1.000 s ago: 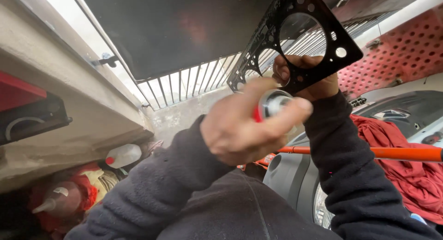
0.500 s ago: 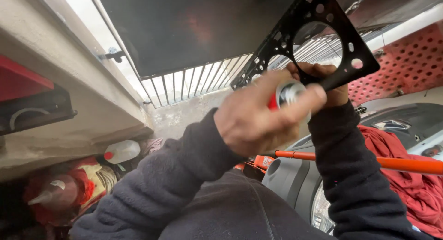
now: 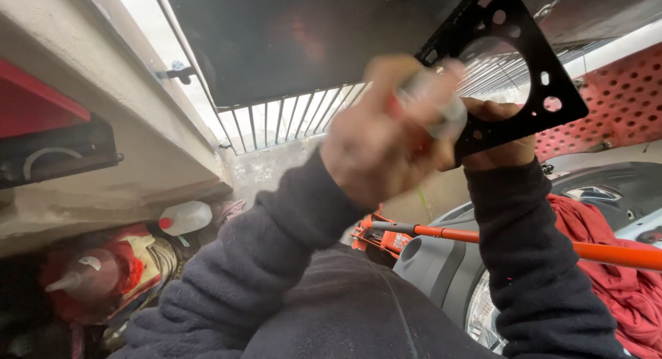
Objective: Applying a spray lubricant or cleaner to an engine head gasket in an auto repair setting.
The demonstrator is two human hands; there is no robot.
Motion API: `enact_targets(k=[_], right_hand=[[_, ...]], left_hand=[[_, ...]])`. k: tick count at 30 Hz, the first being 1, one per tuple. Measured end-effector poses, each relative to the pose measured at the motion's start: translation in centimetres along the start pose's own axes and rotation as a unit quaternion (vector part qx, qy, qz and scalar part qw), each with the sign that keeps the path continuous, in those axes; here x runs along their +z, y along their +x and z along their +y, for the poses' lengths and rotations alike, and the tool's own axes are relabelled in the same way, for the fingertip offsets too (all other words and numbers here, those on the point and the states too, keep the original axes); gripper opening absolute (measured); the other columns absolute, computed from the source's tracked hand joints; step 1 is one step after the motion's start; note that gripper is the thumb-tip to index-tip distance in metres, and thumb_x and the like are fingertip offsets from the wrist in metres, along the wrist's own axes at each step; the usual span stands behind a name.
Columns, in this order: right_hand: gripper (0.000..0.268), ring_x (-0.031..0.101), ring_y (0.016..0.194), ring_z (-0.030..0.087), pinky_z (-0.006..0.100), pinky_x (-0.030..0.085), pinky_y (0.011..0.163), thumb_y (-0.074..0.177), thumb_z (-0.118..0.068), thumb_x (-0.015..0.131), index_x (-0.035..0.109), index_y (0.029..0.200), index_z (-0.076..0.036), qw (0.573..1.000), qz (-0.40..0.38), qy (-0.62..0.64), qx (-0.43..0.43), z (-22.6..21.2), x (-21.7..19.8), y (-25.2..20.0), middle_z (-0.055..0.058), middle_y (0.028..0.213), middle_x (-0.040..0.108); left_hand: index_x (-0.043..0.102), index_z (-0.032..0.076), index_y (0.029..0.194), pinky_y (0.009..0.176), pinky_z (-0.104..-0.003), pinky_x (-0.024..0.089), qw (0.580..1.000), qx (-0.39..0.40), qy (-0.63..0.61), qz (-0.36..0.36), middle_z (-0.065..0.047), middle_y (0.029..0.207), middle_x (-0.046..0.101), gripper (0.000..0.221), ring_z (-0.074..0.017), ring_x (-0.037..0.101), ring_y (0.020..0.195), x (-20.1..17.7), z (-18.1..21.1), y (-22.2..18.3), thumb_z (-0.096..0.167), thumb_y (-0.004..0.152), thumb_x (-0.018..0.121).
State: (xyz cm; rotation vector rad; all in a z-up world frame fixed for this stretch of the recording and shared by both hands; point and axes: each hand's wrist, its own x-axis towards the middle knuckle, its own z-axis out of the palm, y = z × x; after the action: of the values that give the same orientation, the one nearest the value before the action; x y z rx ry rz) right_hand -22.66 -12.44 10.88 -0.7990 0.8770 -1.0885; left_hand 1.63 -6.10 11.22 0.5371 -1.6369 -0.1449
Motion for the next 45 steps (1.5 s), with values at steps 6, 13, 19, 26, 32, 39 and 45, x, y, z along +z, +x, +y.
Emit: enact_targets(k=[6, 13, 19, 26, 32, 39, 45], right_hand=[[0.05, 0.057, 0.085, 0.026, 0.035, 0.045, 0.081, 0.094, -0.027, 0.067, 0.061, 0.114, 0.019, 0.974, -0.205, 0.086, 0.031, 2.6, -10.2, 1.7, 0.018, 0.089, 0.063], [0.05, 0.05, 0.083, 0.022, 0.032, 0.039, 0.079, 0.098, -0.037, 0.065, 0.06, 0.104, 0.012, 0.973, -0.224, 0.025, 0.047, 1.6, -6.8, 1.1, 0.012, 0.087, 0.058], [0.056, 0.045, 0.084, 0.019, 0.03, 0.035, 0.082, 0.095, -0.043, 0.066, 0.063, 0.111, 0.01, 0.982, -0.186, -0.008, 0.024, 1.6, -6.4, 0.7, 0.009, 0.089, 0.056], [0.05, 0.053, 0.099, 0.02, 0.034, 0.043, 0.095, 0.089, -0.048, 0.065, 0.059, 0.105, 0.0, 0.99, -0.062, -0.101, -0.08, 2.1, -6.4, 1.7, 0.005, 0.1, 0.06], [0.05, 0.042, 0.078, 0.018, 0.029, 0.031, 0.073, 0.097, -0.042, 0.065, 0.061, 0.094, 0.007, 0.976, -0.217, -0.021, 0.014, 1.5, -6.6, 0.9, 0.007, 0.082, 0.054], [0.052, 0.042, 0.08, 0.02, 0.03, 0.032, 0.074, 0.094, -0.043, 0.068, 0.063, 0.102, 0.008, 0.982, -0.185, -0.036, 0.012, 1.4, -6.1, 1.0, 0.008, 0.082, 0.055], [0.05, 0.043, 0.08, 0.019, 0.03, 0.034, 0.079, 0.098, -0.041, 0.067, 0.063, 0.107, 0.008, 0.981, -0.192, 0.02, 0.033, 1.7, -5.8, 0.8, 0.008, 0.088, 0.056]], left_hand=[[0.036, 0.015, 0.151, 0.09, -0.028, 0.068, 0.992, -0.097, 0.041, 0.066, -0.014, 0.135, 0.055, 0.062, -0.0221, 0.07, 0.107, -1.5, -1.8, -1.8, 0.002, 0.107, 0.078], [0.036, 0.026, 0.148, 0.09, -0.028, 0.06, 0.996, -0.037, -0.043, -0.064, -0.008, 0.133, 0.048, 0.059, -0.0226, 0.065, 0.109, -0.1, 1.9, -1.7, 0.006, 0.105, 0.07], [0.039, 0.018, 0.151, 0.071, -0.03, 0.064, 0.978, -0.161, 0.13, 0.003, -0.013, 0.121, 0.054, 0.063, -0.0219, 0.07, 0.087, -1.7, -2.0, -2.9, 0.01, 0.103, 0.08], [0.033, 0.03, 0.153, 0.081, -0.03, 0.063, 0.998, -0.026, 0.026, -0.055, -0.015, 0.134, 0.048, 0.071, -0.0227, 0.066, 0.098, -0.8, 2.2, -0.2, 0.008, 0.1, 0.075], [0.038, 0.021, 0.151, 0.071, -0.034, 0.063, 0.984, -0.151, 0.09, -0.04, -0.017, 0.123, 0.054, 0.069, -0.0262, 0.07, 0.088, -1.6, -2.4, -3.3, 0.011, 0.095, 0.077], [0.038, 0.014, 0.147, 0.077, -0.035, 0.064, 0.982, -0.174, 0.066, -0.007, -0.013, 0.119, 0.056, 0.062, -0.0251, 0.072, 0.092, -1.4, -2.3, -2.6, 0.012, 0.1, 0.078], [0.04, 0.015, 0.152, 0.082, -0.029, 0.067, 0.988, -0.149, 0.014, 0.034, -0.015, 0.13, 0.055, 0.059, -0.0216, 0.072, 0.099, 0.1, -1.3, 0.1, 0.006, 0.102, 0.069]])
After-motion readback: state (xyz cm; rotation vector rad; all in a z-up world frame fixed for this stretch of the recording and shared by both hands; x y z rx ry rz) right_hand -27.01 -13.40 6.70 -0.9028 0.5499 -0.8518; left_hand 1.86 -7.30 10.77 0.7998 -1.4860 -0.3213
